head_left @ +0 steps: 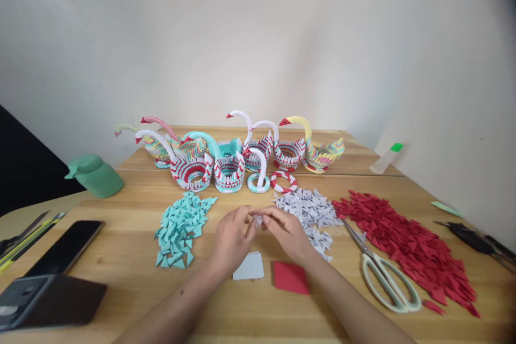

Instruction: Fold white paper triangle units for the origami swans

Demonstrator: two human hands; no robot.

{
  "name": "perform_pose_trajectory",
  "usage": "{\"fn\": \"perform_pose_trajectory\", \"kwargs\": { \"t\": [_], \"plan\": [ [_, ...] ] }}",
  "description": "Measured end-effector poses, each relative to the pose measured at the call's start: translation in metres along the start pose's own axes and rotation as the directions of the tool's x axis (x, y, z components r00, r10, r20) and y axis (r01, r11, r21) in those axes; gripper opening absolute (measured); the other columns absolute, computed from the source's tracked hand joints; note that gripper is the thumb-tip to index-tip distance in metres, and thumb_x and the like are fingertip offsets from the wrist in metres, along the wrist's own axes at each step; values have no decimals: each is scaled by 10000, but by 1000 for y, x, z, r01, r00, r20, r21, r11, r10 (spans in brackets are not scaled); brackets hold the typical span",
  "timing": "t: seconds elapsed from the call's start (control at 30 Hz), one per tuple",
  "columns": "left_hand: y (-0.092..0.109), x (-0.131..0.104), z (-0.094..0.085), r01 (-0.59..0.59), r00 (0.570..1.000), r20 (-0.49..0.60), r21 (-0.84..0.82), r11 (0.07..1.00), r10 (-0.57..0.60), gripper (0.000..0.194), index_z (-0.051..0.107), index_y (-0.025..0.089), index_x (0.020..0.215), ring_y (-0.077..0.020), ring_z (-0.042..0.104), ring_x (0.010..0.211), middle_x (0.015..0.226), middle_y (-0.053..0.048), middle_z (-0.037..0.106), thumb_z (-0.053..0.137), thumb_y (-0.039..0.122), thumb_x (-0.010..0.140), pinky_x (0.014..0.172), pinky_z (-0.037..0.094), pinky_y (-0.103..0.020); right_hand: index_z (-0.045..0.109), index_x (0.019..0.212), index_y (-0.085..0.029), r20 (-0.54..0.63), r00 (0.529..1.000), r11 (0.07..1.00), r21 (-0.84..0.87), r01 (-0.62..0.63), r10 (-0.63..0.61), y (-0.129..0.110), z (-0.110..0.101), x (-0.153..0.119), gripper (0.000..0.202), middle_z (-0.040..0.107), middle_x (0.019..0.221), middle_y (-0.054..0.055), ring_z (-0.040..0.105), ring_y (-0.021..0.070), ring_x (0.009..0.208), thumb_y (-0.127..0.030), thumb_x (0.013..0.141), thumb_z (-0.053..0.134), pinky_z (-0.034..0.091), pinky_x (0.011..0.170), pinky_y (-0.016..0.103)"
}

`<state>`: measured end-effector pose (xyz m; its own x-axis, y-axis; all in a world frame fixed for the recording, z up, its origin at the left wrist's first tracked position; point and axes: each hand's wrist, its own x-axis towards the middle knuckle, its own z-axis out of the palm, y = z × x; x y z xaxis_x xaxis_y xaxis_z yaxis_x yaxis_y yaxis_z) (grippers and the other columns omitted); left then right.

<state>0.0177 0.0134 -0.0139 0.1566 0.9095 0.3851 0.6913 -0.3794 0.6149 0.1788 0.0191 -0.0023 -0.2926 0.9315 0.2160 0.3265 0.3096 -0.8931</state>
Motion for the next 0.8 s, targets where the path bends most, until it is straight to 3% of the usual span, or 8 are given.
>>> {"fn": "perform_pose_trajectory", "kwargs": {
  "t": [0.13, 0.4, 0.8],
  "plan": [
    [1, 3, -2, 97, 995, 18, -196, 976, -95, 136, 548, 190, 931, -175, 619, 732, 826, -32, 666, 533, 206, 797, 688, 453, -285, 655, 1002, -185, 31, 999, 999, 40, -24, 23, -1, -3, 0, 247, 652, 811, 38, 600, 164, 753, -289, 883, 466, 461, 707, 265],
    [-3, 6, 1, 184, 982, 67, -508, 841, -175, 137, 500, 169, 903, -152, 610, 740, 812, -30, 628, 541, 209, 779, 661, 475, -257, 645, 1056, -196, 82, 997, 997, 78, 1, -7, 3, -4, 1, 256, 631, 809, 29, 583, 153, 759, -294, 880, 487, 452, 714, 258],
    [5, 2, -4, 59, 997, -25, -420, 906, -76, 124, 545, 161, 914, -152, 611, 776, 838, -39, 645, 535, 179, 792, 730, 475, -272, 660, 906, -189, -22, 999, 997, 70, -39, 41, 0, 0, 2, 162, 653, 808, 29, 570, 154, 720, -274, 805, 566, 446, 667, 255]
  ]
}}
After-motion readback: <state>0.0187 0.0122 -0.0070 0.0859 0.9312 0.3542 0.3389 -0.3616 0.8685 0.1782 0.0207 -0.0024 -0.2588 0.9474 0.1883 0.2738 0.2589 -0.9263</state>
